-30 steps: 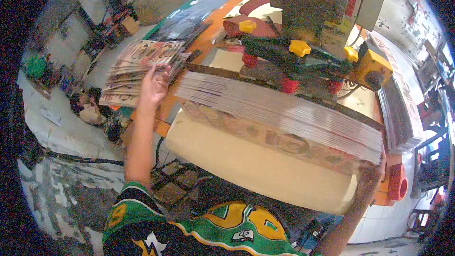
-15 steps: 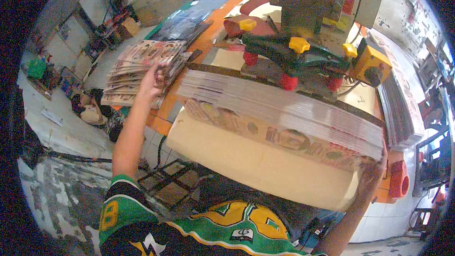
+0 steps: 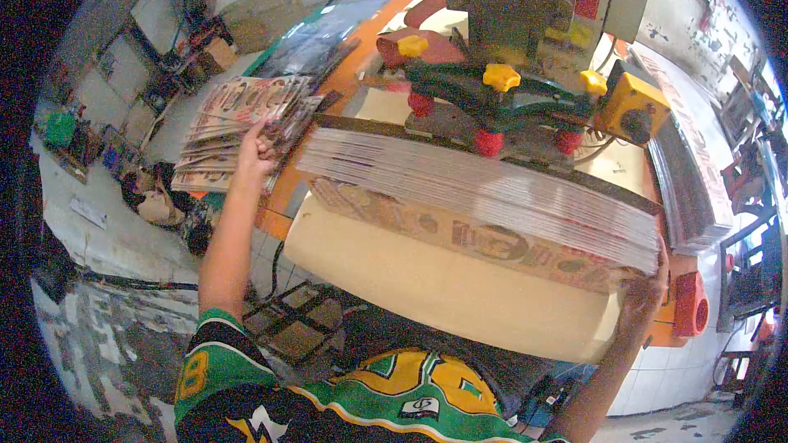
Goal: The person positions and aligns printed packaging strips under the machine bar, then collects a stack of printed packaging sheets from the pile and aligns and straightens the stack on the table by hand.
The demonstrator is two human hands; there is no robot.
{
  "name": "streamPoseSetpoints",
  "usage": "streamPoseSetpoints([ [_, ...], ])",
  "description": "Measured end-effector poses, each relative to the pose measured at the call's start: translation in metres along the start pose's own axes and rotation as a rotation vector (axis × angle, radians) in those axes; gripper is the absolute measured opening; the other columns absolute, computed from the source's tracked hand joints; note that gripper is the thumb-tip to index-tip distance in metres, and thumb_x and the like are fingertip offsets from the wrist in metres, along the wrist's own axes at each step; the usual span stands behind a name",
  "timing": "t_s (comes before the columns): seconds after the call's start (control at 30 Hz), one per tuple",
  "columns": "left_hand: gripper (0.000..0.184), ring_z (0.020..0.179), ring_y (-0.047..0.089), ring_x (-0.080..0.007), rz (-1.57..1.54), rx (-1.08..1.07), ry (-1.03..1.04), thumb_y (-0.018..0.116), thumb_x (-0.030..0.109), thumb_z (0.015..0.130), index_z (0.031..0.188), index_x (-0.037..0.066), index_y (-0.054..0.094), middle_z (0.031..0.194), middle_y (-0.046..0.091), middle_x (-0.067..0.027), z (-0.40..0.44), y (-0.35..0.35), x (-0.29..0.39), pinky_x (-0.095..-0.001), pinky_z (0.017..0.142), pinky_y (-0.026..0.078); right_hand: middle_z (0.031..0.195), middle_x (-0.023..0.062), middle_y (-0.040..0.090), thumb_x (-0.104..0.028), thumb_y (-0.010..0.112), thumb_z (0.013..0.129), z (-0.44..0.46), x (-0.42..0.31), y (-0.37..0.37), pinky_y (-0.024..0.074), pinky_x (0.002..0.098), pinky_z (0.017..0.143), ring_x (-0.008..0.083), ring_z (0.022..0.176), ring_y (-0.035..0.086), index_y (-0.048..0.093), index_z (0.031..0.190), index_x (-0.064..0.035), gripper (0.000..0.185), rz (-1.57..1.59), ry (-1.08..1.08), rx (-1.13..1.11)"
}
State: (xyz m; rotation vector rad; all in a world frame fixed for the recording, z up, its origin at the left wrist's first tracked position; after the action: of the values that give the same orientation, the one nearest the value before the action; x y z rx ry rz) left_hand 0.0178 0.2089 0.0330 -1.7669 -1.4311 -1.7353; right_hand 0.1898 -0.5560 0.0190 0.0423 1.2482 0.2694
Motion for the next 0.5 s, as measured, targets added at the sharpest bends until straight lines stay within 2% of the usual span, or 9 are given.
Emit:
streamPoseSetpoints([
  [0.03, 0.028, 0.037, 0.034, -0.0017, 0.005, 0.013, 0.021, 0.069, 0.032, 0.089, 0.073, 0.018, 0.051, 0.047, 0.037, 0.0106, 0.002, -0.002, 0.001, -0.0201, 0.032, 0.021, 0.138, 0.0095, 0.047, -0.068, 0.051, 0.089, 0.000, 0.002, 0.002, 0.0475, 0.0251, 0.083, 0.0150, 0.106, 0.056, 0.026, 0.151, -0.0025, 0.093, -0.050, 0.006, -0.047],
  [0.13, 0.027, 0.039, 0.036, -0.0015, 0.013, 0.011, 0.041, 0.068, 0.031, 0.090, 0.073, 0.018, 0.051, 0.048, 0.038, 0.0104, 0.002, -0.005, 0.004, -0.0196, 0.032, 0.021, 0.138, 0.0088, 0.047, -0.069, 0.052, 0.087, 0.002, 0.005, -0.004, 0.0474, 0.0248, 0.083, 0.0155, 0.106, 0.056, 0.027, 0.150, -0.0028, 0.095, 0.082, 0.020, 0.043],
  [0.2, 0.026, 0.040, 0.038, -0.0013, 0.018, -0.009, 0.040, 0.067, 0.030, 0.090, 0.073, 0.018, 0.051, 0.050, 0.039, 0.0102, 0.003, -0.003, 0.007, -0.0191, 0.033, 0.022, 0.137, 0.0141, 0.051, -0.030, 0.057, 0.093, 0.003, 0.001, -0.001, 0.0553, 0.0303, 0.082, 0.0233, 0.111, 0.060, 0.038, 0.145, -0.0045, 0.061, 0.286, -0.049, -0.098],
  [0.27, 0.022, 0.043, 0.041, -0.0012, 0.005, -0.077, -0.073, 0.066, 0.029, 0.090, 0.077, 0.019, 0.052, 0.052, 0.041, 0.0094, 0.005, -0.001, 0.003, -0.0178, 0.034, 0.024, 0.138, 0.0141, 0.050, -0.033, 0.058, 0.093, 0.004, 0.002, -0.003, 0.0556, 0.0308, 0.083, 0.0245, 0.113, 0.059, 0.037, 0.146, -0.0047, 0.063, 0.218, -0.016, -0.040],
  [0.33, 0.022, 0.044, 0.043, -0.0013, 0.034, -0.054, -0.073, 0.067, 0.029, 0.090, 0.079, 0.019, 0.052, 0.053, 0.042, 0.0091, 0.008, -0.005, 0.008, -0.0174, 0.034, 0.024, 0.139, 0.0142, 0.049, -0.035, 0.059, 0.092, 0.005, 0.007, -0.005, 0.0559, 0.0313, 0.083, 0.0256, 0.114, 0.059, 0.036, 0.146, -0.0049, 0.066, 0.150, 0.018, 0.016],
  [0.43, 0.022, 0.045, 0.044, -0.0019, 0.041, 0.013, -0.053, 0.069, 0.029, 0.089, 0.081, 0.019, 0.052, 0.054, 0.043, 0.0088, 0.004, -0.003, 0.011, -0.0174, 0.035, 0.025, 0.139, 0.0140, 0.049, -0.027, 0.057, 0.093, 0.006, 0.009, -0.005, 0.0564, 0.0307, 0.083, 0.0262, 0.114, 0.059, 0.037, 0.145, -0.0048, 0.060, 0.283, 0.006, 0.026],
  [0.5, 0.022, 0.044, 0.043, -0.0023, 0.015, 0.051, -0.031, 0.071, 0.029, 0.088, 0.081, 0.019, 0.052, 0.054, 0.042, 0.0088, 0.000, 0.000, 0.010, -0.0179, 0.035, 0.025, 0.139, 0.0146, 0.049, -0.019, 0.052, 0.094, 0.006, 0.001, 0.002, 0.0560, 0.0303, 0.085, 0.0261, 0.114, 0.059, 0.038, 0.145, -0.0052, 0.055, 0.289, -0.033, -0.053],
])
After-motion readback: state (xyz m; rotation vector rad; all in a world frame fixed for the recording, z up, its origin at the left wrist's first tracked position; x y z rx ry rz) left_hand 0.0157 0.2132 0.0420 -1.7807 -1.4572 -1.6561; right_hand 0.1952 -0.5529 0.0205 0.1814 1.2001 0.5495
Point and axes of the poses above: each hand's wrist, its own z-axis towards the middle knuckle, its own y-axis out of the palm, x = y × z, the point moved 8 cm from there along z, towards the middle knuckle
